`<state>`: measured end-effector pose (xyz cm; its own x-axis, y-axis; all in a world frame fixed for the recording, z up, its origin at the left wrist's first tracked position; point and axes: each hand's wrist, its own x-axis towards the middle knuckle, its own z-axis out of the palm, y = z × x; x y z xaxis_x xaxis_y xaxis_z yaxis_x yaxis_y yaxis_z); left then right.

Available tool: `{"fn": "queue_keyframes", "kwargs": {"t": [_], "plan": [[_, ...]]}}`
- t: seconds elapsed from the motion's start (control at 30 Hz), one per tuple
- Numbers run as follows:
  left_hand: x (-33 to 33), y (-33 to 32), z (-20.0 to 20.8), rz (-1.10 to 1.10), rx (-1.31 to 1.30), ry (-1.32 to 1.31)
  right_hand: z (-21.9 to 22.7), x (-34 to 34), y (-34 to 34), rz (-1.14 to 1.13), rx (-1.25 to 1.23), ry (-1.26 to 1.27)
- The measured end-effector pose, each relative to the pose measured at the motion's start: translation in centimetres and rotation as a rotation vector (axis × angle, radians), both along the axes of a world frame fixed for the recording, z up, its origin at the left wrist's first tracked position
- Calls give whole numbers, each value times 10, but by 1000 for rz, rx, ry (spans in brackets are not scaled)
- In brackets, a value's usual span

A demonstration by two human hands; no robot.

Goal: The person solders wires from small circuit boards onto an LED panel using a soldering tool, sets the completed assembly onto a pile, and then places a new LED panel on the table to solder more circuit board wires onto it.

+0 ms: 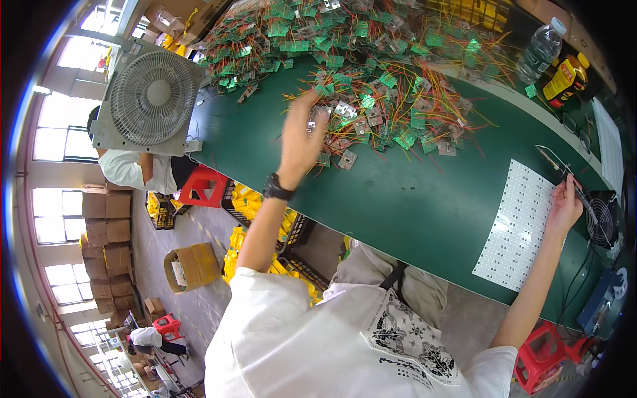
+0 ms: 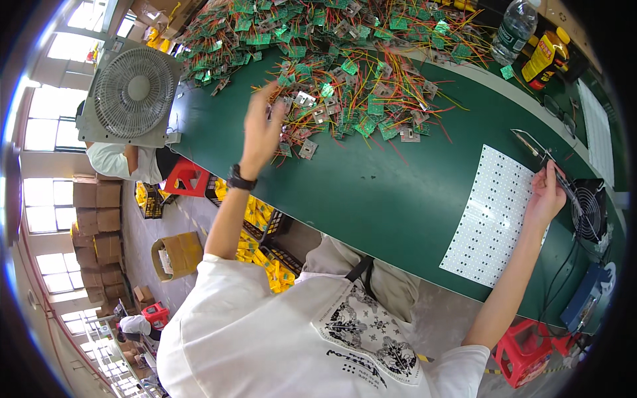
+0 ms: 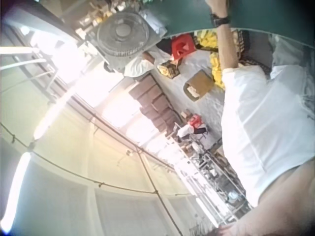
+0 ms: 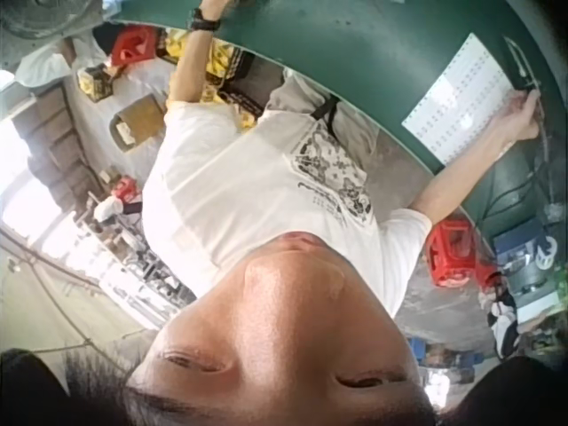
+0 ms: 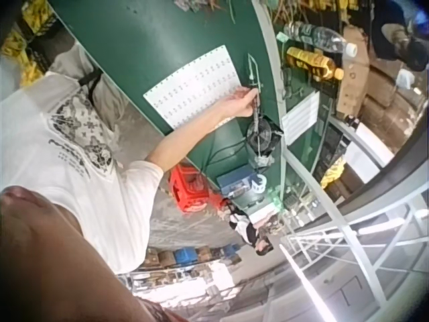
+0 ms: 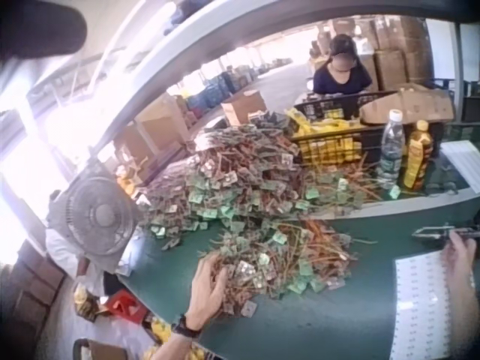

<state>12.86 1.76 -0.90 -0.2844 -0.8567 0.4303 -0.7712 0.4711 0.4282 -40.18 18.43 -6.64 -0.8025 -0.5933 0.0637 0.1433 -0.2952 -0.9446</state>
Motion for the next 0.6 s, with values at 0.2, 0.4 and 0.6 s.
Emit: {"fn": "queue_keyframes", "kwargs": {"t": [0.2,0.4,0.6], "plan": [[126,-128,-23,764,-169,-213,2,2,-3,41,9,0],[185,-164,-48,834,-73,-24,-1,1,-2,31,-7,3],[170,-125,-33,779,-12,48,-2,-3,1,34,21,-2]]}}
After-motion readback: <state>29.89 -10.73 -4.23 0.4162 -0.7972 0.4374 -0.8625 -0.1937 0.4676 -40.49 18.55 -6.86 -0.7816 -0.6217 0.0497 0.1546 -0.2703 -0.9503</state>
